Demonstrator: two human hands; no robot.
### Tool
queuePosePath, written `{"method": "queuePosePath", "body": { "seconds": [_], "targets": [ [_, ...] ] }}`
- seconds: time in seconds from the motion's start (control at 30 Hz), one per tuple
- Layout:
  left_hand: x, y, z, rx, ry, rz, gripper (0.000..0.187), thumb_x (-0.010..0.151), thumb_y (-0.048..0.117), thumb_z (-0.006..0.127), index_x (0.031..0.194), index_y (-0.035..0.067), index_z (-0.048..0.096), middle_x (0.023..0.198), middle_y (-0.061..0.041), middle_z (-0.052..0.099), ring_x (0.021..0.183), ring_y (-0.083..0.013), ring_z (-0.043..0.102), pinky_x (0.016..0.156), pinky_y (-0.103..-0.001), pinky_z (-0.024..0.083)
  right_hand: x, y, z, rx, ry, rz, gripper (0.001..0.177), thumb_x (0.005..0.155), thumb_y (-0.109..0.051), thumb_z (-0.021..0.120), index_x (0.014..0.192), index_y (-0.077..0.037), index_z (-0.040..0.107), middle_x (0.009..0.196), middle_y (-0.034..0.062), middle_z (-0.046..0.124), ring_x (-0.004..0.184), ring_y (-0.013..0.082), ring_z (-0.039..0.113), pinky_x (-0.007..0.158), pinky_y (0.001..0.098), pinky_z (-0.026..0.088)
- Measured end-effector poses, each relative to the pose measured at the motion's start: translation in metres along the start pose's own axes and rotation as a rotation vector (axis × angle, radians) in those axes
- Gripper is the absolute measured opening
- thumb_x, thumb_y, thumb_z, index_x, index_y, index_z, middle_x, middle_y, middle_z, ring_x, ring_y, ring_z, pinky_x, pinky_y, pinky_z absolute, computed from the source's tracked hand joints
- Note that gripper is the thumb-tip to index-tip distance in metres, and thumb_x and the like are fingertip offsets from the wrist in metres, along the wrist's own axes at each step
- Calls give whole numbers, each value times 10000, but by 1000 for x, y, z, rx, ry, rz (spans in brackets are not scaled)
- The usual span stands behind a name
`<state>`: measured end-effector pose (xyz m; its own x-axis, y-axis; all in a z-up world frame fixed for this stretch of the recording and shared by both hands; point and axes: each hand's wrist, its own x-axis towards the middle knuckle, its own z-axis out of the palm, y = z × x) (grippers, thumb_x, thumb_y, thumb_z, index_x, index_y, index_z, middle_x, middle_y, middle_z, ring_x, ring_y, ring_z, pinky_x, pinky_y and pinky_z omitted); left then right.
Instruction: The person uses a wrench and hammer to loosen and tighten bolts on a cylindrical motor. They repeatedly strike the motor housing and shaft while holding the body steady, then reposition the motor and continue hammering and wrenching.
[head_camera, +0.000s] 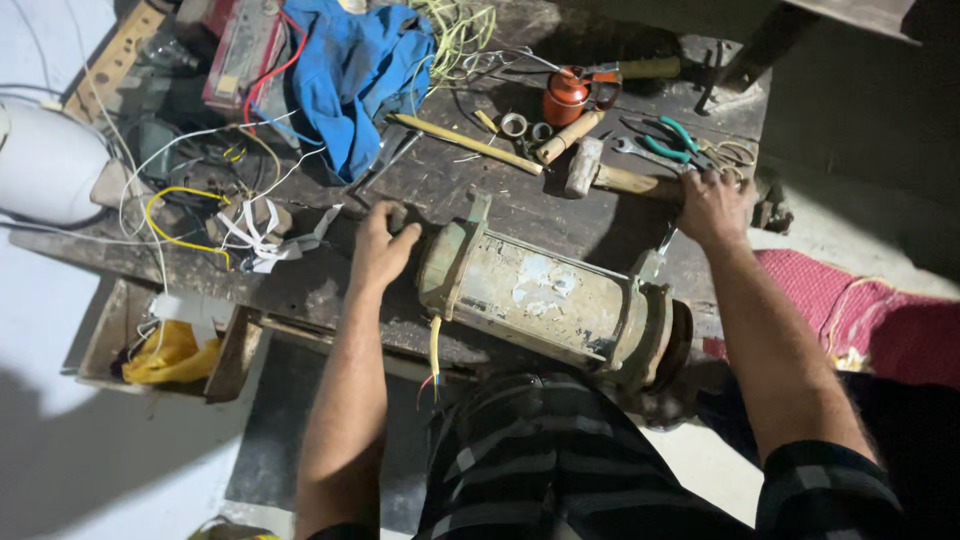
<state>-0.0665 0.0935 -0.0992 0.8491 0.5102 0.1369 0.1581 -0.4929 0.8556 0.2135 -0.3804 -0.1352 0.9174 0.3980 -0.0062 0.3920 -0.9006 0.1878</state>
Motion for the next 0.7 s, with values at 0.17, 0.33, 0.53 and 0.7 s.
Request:
{"method": "queuePosePath", "body": {
  "seconds": [0.17,0.33,0.53,0.7],
  "targets": [
    [-28,-23,15,84,142,209,393,923,186,761,1265,54,619,1255,-223,646,1187,-432,594,1017,-497,470,13,-13,-12,37,-143,-69,698,710,-325,829,1357,-180,612,1187,183,714,1156,401,654,987,583,481],
    [-55,-29,24,72,212,277,279,967,197,708,1223,90,675,1258,-212,663,1164,-426,609,1003,-492,483,19,-49,-51,112,-205,-104,539,752,-318,802,1261,-180,694,1118,166,740,1064,394,712,872,510,577],
    [-62,-36,-7,292,93,417,329,879,243,736,1174,98,737,1322,-203,622,1128,-427,579,917,-527,472,19,-108,-172,-408,-177,-197,247,918,-270,779,1161,-230,762,899,42,792,799,177,748,757,399,569],
    [-67,-41,-3,458,131,319,370,762,289,789,1103,150,760,1190,-143,622,1040,-391,567,846,-524,469,4,-165,-272,-306,236,-422,289,923,-328,771,1175,-191,728,856,31,747,639,144,681,605,351,568]
  ]
}}
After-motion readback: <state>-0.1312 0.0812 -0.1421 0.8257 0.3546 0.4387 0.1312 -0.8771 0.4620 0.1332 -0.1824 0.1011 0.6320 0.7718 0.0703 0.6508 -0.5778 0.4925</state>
